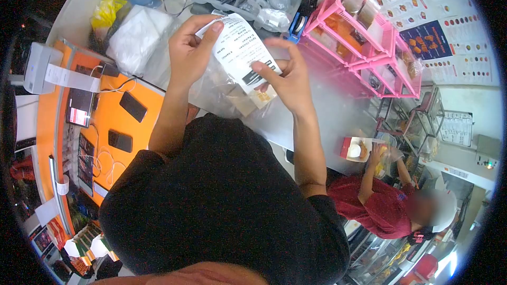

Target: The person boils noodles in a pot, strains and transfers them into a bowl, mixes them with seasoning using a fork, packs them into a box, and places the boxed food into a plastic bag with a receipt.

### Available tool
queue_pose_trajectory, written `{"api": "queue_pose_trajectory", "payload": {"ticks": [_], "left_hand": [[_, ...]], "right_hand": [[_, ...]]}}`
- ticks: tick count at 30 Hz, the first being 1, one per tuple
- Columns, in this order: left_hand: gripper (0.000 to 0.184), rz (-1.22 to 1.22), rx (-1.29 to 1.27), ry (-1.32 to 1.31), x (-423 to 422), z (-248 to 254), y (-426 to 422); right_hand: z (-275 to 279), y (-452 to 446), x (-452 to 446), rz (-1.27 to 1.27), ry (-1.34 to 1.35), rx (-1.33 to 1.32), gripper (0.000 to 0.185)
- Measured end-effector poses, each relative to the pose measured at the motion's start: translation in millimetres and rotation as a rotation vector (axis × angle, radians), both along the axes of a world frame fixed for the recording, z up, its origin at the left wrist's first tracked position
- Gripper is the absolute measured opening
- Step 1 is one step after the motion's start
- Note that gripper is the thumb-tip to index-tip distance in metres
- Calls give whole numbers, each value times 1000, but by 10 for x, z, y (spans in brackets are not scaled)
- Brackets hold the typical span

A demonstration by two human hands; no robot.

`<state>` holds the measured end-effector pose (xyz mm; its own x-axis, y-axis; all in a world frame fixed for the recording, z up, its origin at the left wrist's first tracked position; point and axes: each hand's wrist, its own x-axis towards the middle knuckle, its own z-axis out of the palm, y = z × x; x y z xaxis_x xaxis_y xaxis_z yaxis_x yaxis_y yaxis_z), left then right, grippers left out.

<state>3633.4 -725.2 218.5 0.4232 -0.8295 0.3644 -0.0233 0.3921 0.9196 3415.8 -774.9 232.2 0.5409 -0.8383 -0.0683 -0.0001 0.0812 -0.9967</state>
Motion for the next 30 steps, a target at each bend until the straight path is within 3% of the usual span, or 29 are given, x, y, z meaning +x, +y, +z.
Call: {"api": "queue_pose_trajectory", "payload": {"ticks": [3,6,9,10,12,13,14,15,16,17,20,22,24,27,30], "left_hand": [[21,-63,-41,22,-16,-23,-23],[22,-191,-10,-13,-87,-56,-20],[22,-293,7,-113,-150,-53,0],[22,-326,0,-152,-157,-49,2],[50,-285,95,-249,-79,-30,54],[61,-227,101,-339,-28,54,98],[71,-164,102,-427,22,97,141],[96,-74,104,-586,78,9,201],[95,33,148,-723,117,-105,251],[94,139,190,-863,160,-235,287],[82,213,382,-898,443,-810,321],[72,153,573,-815,632,-830,367],[62,67,807,-738,792,-577,438],[61,70,904,-1050,1115,-847,376],[61,-82,797,-765,794,-393,508]], "right_hand": [[-207,-125,-159,119,97,17,31],[-122,-223,-255,251,239,-594,35],[41,-200,-90,67,-50,-236,28],[36,-219,-92,115,17,-237,25],[15,-274,-140,205,148,-238,19],[52,-294,-141,117,259,-475,12],[4,-350,-165,-63,263,-514,11],[-67,-432,-188,-238,265,-555,10],[-3,-438,-117,-412,265,-594,10],[7,-344,64,-626,-82,-471,9],[-474,-85,455,-952,126,-818,12],[-1131,85,645,-717,286,-899,14],[-1206,318,817,-442,67,-906,17],[-1565,373,569,74,334,-865,30],[-1569,428,267,147,604,-847,27]]}}
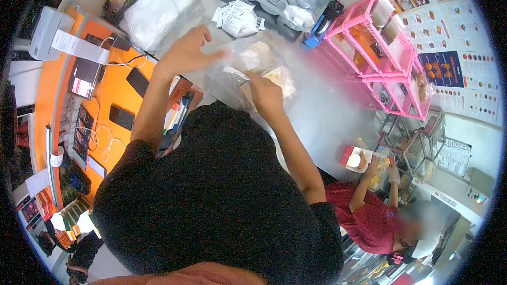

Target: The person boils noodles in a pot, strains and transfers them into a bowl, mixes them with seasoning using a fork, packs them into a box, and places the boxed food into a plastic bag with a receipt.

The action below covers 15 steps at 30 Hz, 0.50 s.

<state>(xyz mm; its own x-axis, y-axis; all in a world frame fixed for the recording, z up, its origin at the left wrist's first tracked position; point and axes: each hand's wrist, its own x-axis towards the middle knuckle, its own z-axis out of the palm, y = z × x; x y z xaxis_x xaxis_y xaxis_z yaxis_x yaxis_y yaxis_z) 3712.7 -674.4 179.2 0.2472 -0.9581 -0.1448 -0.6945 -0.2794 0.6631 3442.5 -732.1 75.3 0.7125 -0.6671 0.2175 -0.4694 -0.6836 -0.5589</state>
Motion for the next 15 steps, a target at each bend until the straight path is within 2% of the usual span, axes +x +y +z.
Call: {"api": "queue_pose_trajectory", "payload": {"ticks": [2,4,7,9,12,13,15], "left_hand": [[60,-87,-300,-36,-226,-136,214],[58,-82,-411,-141,-302,-333,298],[53,43,-215,-247,-110,-633,422],[49,74,10,-130,239,-839,412],[49,42,48,576,297,-578,306],[69,41,89,545,196,-438,273],[86,61,-71,66,-120,-489,501]], "right_hand": [[140,10,-136,-56,82,26,25],[253,25,-197,-126,147,42,23],[273,60,-163,-115,261,1,17],[183,84,-85,-89,338,-61,18],[19,-22,148,-25,493,-100,19],[16,-28,209,-3,554,-105,20],[125,-9,315,0,534,-84,18]]}}
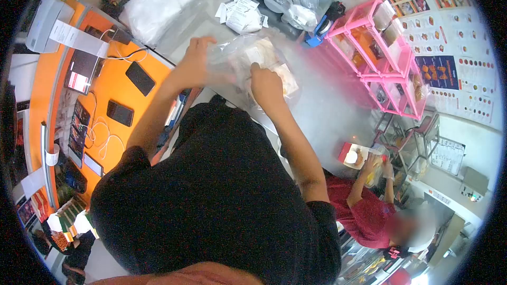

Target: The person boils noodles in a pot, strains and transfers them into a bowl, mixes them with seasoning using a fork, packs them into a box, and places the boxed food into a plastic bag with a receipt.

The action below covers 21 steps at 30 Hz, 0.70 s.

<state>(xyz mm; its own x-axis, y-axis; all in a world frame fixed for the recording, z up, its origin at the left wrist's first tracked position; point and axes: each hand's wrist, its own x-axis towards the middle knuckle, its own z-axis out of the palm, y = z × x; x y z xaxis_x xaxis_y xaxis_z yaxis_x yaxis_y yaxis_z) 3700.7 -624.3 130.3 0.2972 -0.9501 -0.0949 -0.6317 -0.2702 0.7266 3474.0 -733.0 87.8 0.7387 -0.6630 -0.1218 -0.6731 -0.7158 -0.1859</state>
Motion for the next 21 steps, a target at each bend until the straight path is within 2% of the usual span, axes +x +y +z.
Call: {"api": "queue_pose_trajectory", "payload": {"ticks": [1,2,5,7,9,11,13,16,18,20,21], "left_hand": [[94,24,-76,-244,-111,-108,99],[110,3,8,-192,-101,-380,174],[89,377,-116,-193,-22,-1243,192],[70,363,-13,475,266,-1864,44],[53,293,-26,623,360,-1764,-38],[38,190,-139,252,387,-672,-118],[36,-17,106,269,455,-12,-205],[32,-136,-169,-269,237,268,-463],[37,-261,-205,-349,86,578,-629],[39,-330,-589,-404,-63,463,-943],[40,-486,-293,-189,-80,669,-1096]], "right_hand": [[64,-20,57,0,-12,4,18],[45,-35,31,-4,-14,10,17],[-69,4,-131,-14,-1,61,21],[-52,46,-191,-12,43,111,21],[6,49,-201,-10,153,74,19],[67,60,-256,-1,255,47,19],[121,30,-310,14,337,21,16],[162,100,-157,-25,256,-45,13],[89,129,30,-31,166,4,12],[-218,109,119,1,15,100,17],[-344,91,148,16,-60,148,21]]}}
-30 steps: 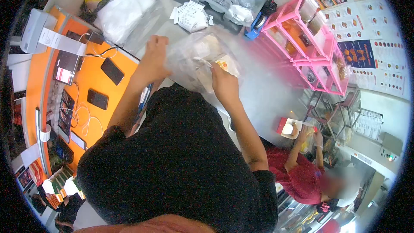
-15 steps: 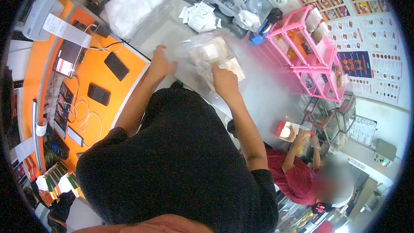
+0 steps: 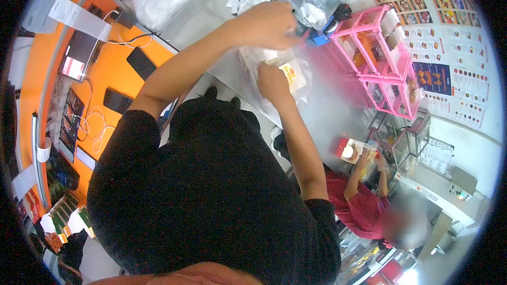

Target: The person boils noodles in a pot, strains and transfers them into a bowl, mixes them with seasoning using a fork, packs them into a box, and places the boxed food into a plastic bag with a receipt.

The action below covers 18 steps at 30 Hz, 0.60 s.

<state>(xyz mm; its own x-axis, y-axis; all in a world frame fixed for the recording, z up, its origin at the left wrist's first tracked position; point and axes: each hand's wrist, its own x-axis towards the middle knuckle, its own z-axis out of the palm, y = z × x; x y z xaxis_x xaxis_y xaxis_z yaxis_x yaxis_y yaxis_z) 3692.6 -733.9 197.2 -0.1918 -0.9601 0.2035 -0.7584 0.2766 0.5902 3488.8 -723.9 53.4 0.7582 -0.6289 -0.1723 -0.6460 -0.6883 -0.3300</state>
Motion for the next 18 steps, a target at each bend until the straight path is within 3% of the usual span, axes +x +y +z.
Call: {"api": "queue_pose_trajectory", "payload": {"ticks": [1,4,5,8,9,12,15,18], "left_hand": [[42,-141,348,115,8,201,-113],[48,-289,567,897,-73,-19,-225],[60,-373,669,991,-22,-43,-246],[62,-299,516,740,117,52,-77],[64,-260,457,648,121,35,-85],[70,-165,46,182,121,-65,-208],[66,-124,138,250,170,318,-69],[81,-293,194,227,288,503,51]], "right_hand": [[-43,-37,13,99,31,25,18],[-95,-41,76,119,67,397,14],[-92,-66,113,195,135,346,15],[-319,-91,84,377,235,277,17],[-707,-197,47,427,196,301,17],[-727,-76,315,477,207,43,20],[-660,4,418,300,267,-31,26],[-699,-17,370,21,302,69,33]]}}
